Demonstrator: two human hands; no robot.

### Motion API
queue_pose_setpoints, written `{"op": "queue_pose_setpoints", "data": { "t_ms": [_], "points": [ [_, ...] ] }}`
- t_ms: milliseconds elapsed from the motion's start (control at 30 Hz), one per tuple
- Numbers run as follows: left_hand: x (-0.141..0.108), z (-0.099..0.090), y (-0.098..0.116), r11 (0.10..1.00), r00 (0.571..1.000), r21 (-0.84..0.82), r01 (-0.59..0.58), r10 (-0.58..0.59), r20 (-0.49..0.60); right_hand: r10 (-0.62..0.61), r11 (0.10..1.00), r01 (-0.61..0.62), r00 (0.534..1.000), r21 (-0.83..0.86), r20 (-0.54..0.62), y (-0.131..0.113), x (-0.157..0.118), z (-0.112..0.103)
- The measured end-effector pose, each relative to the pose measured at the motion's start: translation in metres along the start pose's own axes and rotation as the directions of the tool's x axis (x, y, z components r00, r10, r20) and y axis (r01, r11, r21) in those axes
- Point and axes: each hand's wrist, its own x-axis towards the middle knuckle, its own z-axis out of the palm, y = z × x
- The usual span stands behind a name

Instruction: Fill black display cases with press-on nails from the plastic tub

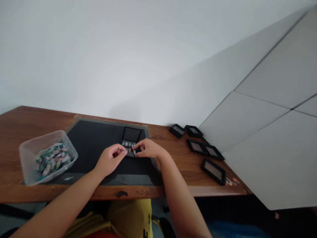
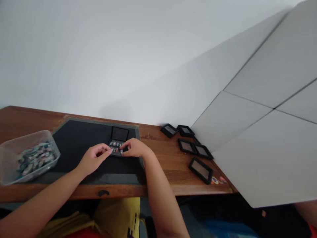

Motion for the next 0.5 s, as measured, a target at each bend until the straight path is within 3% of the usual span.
{"op": "queue_pose_setpoints", "data": {
  "t_ms": [500],
  "points": [
    [0.012,0.012,-0.008,0.988,0.996,0.131,-0.083,0.077,0.048,0.015,0.977,0.01,0.993,0.211,-0.117,0.033,0.009,0.006]
  ]
}}
